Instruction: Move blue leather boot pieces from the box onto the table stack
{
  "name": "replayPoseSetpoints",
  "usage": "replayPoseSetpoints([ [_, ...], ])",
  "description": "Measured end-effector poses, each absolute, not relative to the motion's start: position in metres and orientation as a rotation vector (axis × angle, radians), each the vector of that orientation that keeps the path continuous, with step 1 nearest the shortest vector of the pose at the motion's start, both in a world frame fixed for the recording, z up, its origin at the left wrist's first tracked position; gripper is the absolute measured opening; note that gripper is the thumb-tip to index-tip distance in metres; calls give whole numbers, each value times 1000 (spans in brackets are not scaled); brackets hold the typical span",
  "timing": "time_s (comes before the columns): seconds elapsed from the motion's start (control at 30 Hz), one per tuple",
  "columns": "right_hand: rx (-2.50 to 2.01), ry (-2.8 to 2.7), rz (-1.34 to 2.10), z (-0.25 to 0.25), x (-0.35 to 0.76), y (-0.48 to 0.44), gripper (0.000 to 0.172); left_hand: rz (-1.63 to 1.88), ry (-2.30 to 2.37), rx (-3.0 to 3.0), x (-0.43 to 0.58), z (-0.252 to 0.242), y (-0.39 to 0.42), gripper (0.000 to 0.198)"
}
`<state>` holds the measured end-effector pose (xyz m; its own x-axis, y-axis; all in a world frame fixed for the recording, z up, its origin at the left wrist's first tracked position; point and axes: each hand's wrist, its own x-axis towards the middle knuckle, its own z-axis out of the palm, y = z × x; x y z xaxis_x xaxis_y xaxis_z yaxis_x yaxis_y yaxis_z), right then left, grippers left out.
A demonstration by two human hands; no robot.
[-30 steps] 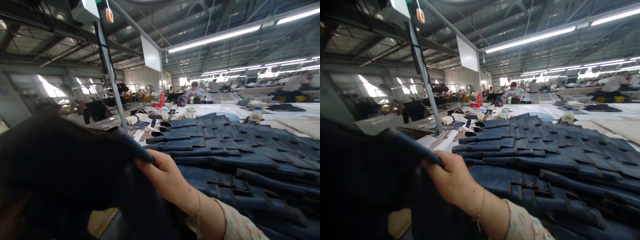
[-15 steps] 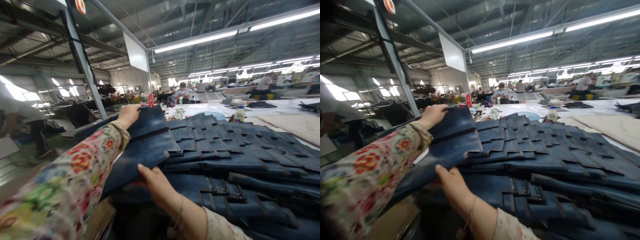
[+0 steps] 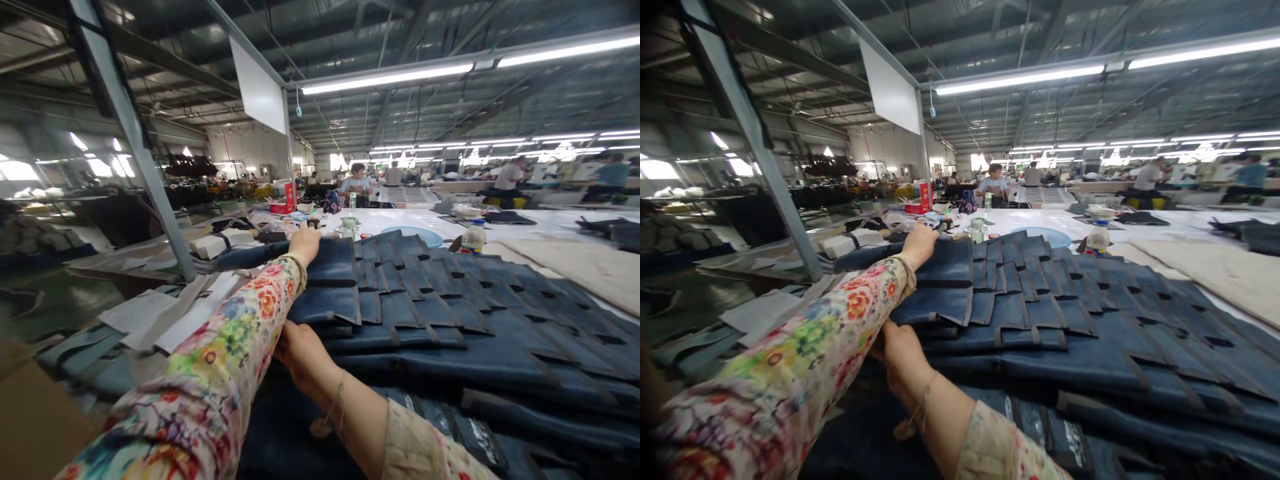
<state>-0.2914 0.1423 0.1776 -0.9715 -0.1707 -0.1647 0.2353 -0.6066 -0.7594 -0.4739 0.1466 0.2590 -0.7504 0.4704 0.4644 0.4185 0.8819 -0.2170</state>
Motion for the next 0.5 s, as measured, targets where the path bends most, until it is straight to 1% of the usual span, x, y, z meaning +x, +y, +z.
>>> replayPoseSetpoints([
  [0.1, 181, 1101, -2612, 167, -299, 145, 12, 78, -2594, -650, -481, 237, 157, 35],
  [0.2, 187, 994, -2571, 160, -302, 147, 13, 28, -2712, -672, -483, 212, 166, 32],
  [0.23, 187, 974, -2559, 159, -302, 147, 14, 13, -2766, -699, -483, 204, 167, 36],
  [0.3, 186, 957, -2539, 155, -301, 148, 16, -12, -2890, -796, -480, 192, 169, 52],
  [0.33, 186, 955, -2533, 154, -300, 149, 17, -26, -2951, -860, -478, 188, 169, 55],
  [0.43, 183, 972, -2520, 155, -294, 152, 16, -104, -3051, -1046, -465, 193, 165, 42],
  [0.5, 148, 1009, -2480, 161, -285, 156, 15, -198, -3024, -1114, -446, 207, 156, 39],
])
